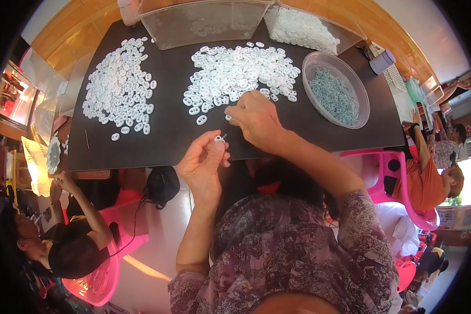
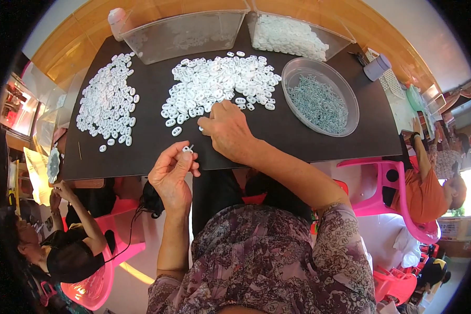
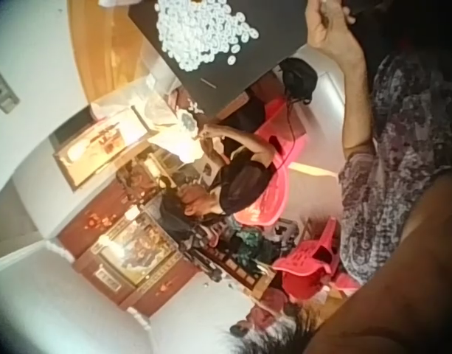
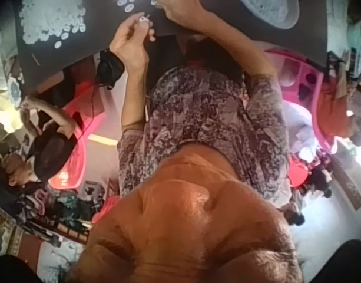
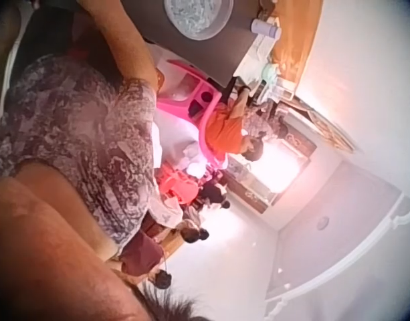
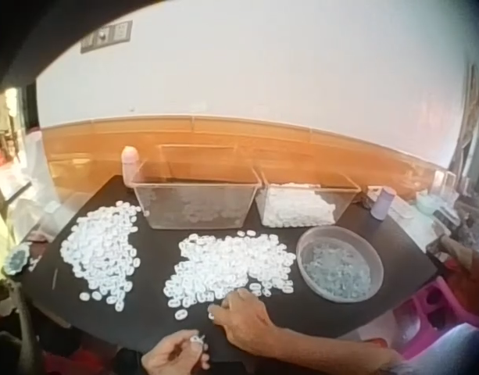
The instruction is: Inserting small blue pins into white plastic connector components.
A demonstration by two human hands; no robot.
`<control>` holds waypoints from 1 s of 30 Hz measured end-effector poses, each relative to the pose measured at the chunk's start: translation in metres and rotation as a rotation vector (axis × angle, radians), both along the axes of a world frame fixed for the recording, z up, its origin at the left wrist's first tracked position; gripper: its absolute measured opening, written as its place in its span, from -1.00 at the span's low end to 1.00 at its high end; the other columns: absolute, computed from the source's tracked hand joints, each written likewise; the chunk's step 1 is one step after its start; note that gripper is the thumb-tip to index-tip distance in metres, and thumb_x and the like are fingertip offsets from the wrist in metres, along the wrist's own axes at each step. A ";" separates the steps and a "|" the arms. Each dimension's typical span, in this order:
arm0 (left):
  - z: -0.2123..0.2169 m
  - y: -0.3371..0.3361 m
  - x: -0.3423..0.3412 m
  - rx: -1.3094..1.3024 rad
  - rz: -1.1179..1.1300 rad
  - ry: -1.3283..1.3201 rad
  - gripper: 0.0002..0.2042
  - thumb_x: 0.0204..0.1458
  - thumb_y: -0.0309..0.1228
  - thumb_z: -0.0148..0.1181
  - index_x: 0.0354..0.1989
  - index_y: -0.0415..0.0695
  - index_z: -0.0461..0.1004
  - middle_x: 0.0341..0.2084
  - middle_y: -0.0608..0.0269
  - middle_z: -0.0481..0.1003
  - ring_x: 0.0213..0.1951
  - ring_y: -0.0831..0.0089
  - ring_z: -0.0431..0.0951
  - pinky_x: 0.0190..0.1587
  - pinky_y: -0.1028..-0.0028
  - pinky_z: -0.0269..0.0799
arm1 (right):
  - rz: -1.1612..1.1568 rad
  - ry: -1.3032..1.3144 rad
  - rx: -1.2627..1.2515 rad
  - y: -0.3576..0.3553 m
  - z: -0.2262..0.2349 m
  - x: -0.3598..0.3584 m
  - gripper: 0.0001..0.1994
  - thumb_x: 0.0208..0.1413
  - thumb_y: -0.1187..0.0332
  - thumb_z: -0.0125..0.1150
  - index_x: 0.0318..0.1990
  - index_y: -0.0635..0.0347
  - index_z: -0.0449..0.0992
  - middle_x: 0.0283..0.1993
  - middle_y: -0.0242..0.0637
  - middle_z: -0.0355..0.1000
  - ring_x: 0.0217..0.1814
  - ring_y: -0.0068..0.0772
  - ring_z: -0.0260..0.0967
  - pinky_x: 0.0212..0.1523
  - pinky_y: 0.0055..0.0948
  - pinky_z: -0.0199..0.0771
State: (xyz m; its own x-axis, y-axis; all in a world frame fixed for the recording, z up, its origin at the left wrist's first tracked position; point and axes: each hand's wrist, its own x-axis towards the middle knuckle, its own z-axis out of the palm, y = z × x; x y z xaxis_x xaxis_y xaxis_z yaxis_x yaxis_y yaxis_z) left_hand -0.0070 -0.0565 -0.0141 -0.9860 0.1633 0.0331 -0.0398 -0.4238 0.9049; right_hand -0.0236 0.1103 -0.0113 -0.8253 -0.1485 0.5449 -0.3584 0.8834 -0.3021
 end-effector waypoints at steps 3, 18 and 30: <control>0.000 0.000 -0.002 0.005 0.004 -0.002 -0.82 -0.01 -0.59 0.15 -0.22 -0.35 0.47 -0.54 0.14 0.49 -0.60 0.55 0.44 -0.58 0.60 0.36 | 0.024 0.012 0.112 0.005 -0.004 -0.003 -0.85 -0.19 0.47 0.23 -0.38 0.06 0.51 -0.49 -0.33 0.27 -0.39 -0.26 0.23 -0.42 -0.33 0.21; 0.000 0.012 -0.002 0.033 0.044 -0.095 -0.84 0.01 -0.57 0.13 -0.23 -0.35 0.44 -0.50 0.16 0.49 -0.55 0.56 0.43 -0.55 0.63 0.35 | 0.035 -0.175 -0.289 0.004 0.009 0.027 -0.88 -0.10 0.47 0.18 -0.35 0.22 0.48 -0.41 -0.20 0.37 -0.32 -0.18 0.34 -0.32 -0.34 0.33; 0.017 0.018 0.009 -0.035 0.253 0.090 -0.84 0.00 -0.59 0.13 -0.22 -0.32 0.44 -0.48 0.13 0.49 -0.54 0.55 0.43 -0.51 0.59 0.37 | 0.172 0.229 -0.182 0.022 0.029 0.090 -0.75 -0.28 0.67 0.18 -0.32 0.34 0.49 -0.39 -0.14 0.40 -0.48 -0.20 0.31 -0.52 -0.40 0.32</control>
